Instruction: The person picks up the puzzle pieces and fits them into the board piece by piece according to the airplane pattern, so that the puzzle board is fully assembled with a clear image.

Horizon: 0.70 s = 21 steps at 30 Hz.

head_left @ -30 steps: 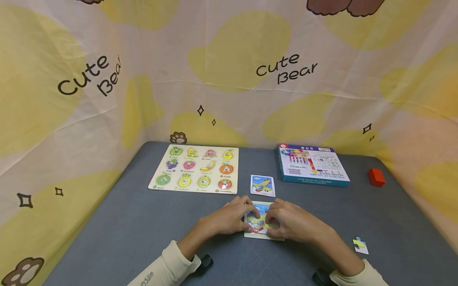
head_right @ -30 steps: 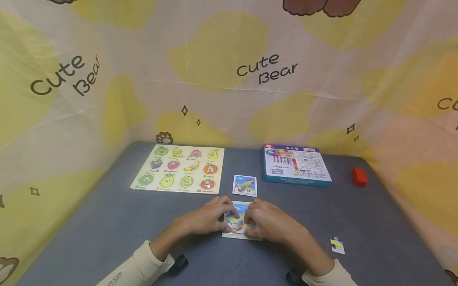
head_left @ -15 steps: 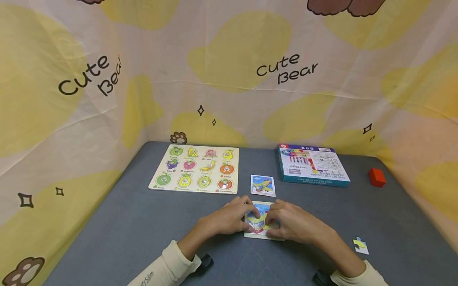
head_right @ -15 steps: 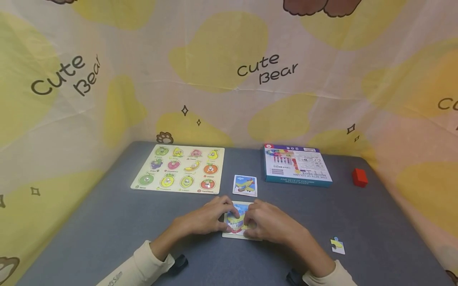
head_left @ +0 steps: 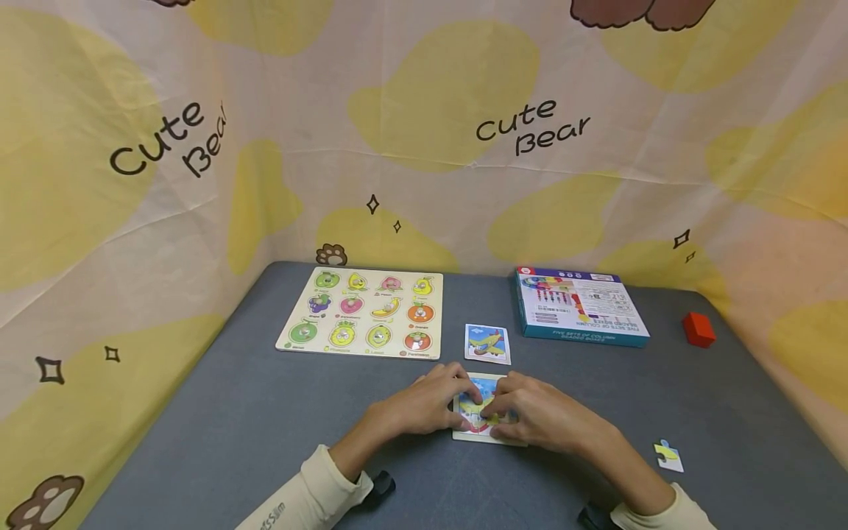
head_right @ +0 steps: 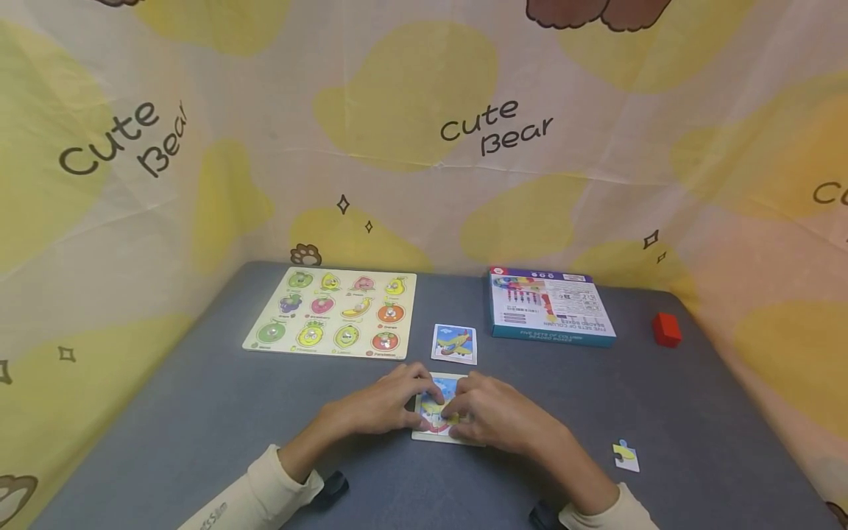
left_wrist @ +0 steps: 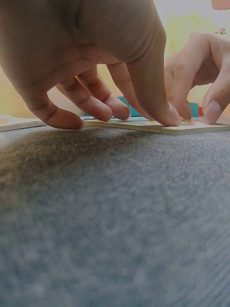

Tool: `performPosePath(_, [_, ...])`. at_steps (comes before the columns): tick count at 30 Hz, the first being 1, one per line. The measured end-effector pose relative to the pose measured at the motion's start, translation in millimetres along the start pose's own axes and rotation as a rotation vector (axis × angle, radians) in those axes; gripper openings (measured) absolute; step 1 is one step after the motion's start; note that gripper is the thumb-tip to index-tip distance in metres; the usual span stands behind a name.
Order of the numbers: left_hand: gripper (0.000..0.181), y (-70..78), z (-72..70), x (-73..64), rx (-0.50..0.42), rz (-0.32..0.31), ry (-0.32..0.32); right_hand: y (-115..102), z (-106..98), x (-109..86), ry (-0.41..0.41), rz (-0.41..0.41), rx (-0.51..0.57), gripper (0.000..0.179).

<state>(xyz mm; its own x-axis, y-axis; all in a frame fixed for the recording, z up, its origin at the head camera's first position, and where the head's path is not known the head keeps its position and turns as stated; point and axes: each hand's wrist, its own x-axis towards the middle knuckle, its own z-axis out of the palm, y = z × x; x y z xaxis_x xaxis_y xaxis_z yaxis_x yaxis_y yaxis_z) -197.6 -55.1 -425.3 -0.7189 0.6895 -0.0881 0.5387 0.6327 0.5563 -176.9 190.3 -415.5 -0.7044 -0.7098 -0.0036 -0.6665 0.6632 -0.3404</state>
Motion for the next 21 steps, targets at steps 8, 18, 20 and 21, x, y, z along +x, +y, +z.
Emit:
performPosePath(8, [0.031,1.2,-1.0,0.1,-0.007,-0.004,0.001,-0.1,-0.9,0.9,0.013,-0.042,-0.050,0.021])
performPosePath(18, [0.031,1.0,-1.1,-0.7,0.005,-0.003,-0.004,1.1,-0.7,0.4,0.031,-0.074,-0.064,0.019])
performPosePath(20, [0.032,1.2,-1.0,-0.7,0.006,-0.003,-0.005,1.5,-0.9,0.4,0.029,-0.078,-0.066,0.019])
performPosePath(21, [0.032,1.1,-0.8,-0.8,0.006,-0.003,-0.005,1.7,-1.0,0.3,0.029,-0.081,-0.067,0.019])
